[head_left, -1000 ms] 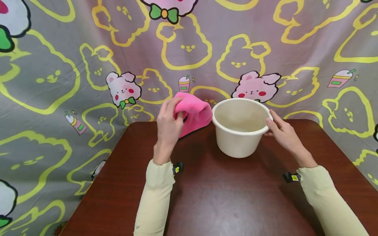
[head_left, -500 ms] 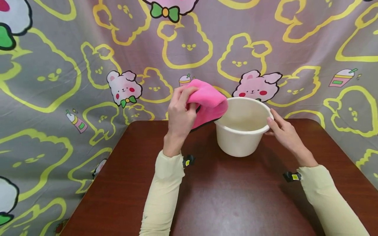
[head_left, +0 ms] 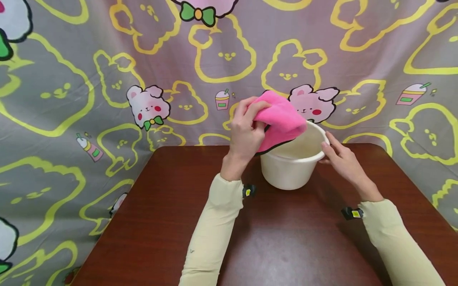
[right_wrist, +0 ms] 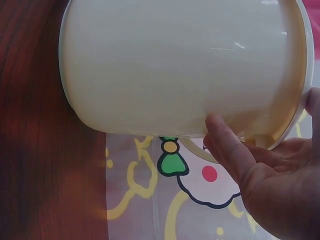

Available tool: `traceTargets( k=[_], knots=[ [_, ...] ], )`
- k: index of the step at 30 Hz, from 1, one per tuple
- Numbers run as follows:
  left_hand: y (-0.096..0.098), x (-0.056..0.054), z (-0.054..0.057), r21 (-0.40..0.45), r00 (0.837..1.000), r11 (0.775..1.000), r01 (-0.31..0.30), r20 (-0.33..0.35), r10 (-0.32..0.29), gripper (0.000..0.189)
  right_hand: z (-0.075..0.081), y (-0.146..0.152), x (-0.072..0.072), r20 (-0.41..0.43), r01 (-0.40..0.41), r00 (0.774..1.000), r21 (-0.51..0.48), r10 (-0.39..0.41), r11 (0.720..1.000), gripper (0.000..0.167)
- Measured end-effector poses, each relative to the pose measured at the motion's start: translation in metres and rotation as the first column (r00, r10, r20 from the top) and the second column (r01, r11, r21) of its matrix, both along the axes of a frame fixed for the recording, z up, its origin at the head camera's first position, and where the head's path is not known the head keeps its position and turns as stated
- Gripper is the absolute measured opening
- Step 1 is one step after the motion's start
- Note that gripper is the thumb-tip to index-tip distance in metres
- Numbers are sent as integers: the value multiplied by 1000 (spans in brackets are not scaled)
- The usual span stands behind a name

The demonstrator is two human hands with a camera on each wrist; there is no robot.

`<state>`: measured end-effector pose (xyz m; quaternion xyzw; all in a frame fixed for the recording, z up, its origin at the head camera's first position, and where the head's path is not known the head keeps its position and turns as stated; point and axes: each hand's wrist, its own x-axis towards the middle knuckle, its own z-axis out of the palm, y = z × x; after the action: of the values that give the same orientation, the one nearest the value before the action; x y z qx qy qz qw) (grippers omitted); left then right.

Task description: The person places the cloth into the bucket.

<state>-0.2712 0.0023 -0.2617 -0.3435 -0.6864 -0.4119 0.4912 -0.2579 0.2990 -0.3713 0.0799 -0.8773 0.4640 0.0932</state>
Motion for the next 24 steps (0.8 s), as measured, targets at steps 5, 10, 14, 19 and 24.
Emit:
traceTargets(
  k=[5,10,14,19,24],
  knots=[
    [15,-4,-8,5,1000,1000,1,29,-1,23,1,-1,1,-10,-4,1000,1,4,1000,65],
    [25,-7,-18,-71,990,997,6,138,4,31,1,-3,1,1,-8,1000,-7,8,1000,66],
    [23,-6,-23,-166,971,986,20,237,20,42,1,-4,0,13,-9,1000,8,9,1000,67],
    [8,-4,-24,-224,956,974,17,288,50,43,0,-5,-3,13,-8,1000,30,8,1000,66],
    [-14,-10,-29,-268,953,963,-25,285,104,36,1,-2,-3,14,-25,1000,78,24,997,66]
  ],
)
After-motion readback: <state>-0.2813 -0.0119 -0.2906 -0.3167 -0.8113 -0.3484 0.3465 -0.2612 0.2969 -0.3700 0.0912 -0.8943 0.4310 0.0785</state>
